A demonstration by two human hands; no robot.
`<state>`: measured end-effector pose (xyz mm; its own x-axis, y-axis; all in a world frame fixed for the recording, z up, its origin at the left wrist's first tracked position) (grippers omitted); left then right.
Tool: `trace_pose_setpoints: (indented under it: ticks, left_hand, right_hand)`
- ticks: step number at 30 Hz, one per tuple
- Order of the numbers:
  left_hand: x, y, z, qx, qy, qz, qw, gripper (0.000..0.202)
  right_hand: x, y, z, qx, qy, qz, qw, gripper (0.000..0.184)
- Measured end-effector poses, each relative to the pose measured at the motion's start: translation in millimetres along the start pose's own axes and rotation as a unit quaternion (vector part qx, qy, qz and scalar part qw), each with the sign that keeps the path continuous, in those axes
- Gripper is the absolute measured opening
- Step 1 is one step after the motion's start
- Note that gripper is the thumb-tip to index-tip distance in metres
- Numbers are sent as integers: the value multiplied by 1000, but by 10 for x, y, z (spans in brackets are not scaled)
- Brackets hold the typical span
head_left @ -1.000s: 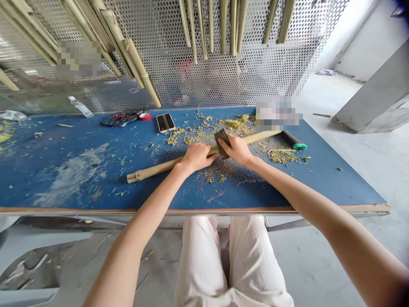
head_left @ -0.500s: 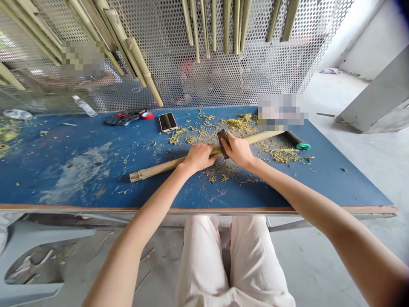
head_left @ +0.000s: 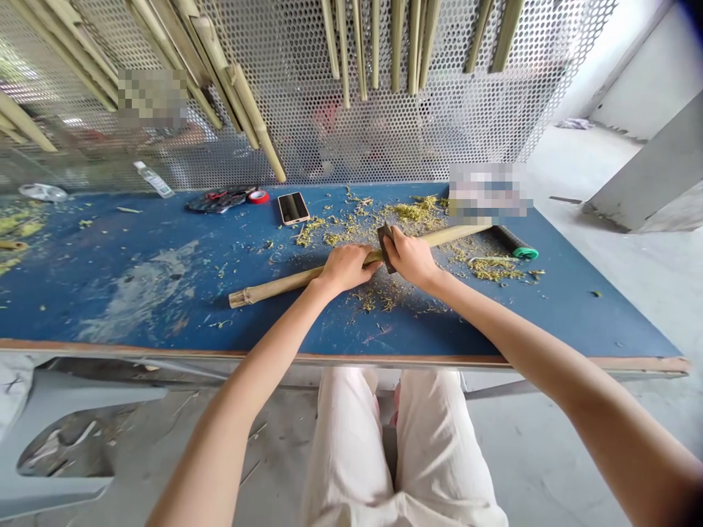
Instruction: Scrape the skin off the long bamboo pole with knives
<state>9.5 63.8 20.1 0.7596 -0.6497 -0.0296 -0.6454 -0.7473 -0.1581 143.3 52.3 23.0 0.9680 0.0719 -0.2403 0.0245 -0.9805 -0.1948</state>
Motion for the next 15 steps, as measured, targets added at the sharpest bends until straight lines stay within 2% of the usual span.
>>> trace_pose_setpoints:
  ticks: [3, 10, 15]
  left_hand:
    - [-7, -1, 6, -2, -5, -5, 1000, 37]
    - [6, -2, 5, 12, 1, 25, 1000, 30]
    - [-5, -8, 1, 30, 21, 9, 999, 28]
  right_hand:
    - [6, 15, 14, -6, 12, 1, 1000, 38]
    - [-4, 13, 13, -1, 20, 6, 1000, 39]
    - [0, -6, 7, -7, 37, 4, 999, 38]
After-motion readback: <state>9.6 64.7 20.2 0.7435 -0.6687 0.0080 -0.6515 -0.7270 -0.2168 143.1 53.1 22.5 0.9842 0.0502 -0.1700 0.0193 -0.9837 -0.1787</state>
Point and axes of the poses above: each hand's wrist, its own y-axis away from the middle knuckle, its own z-axis out of the palm, x = y × z, the point moved 5 cm from there along -y, towards the middle knuckle, and after that the axes turned 6 degrees about z, right-handed, at the moved point
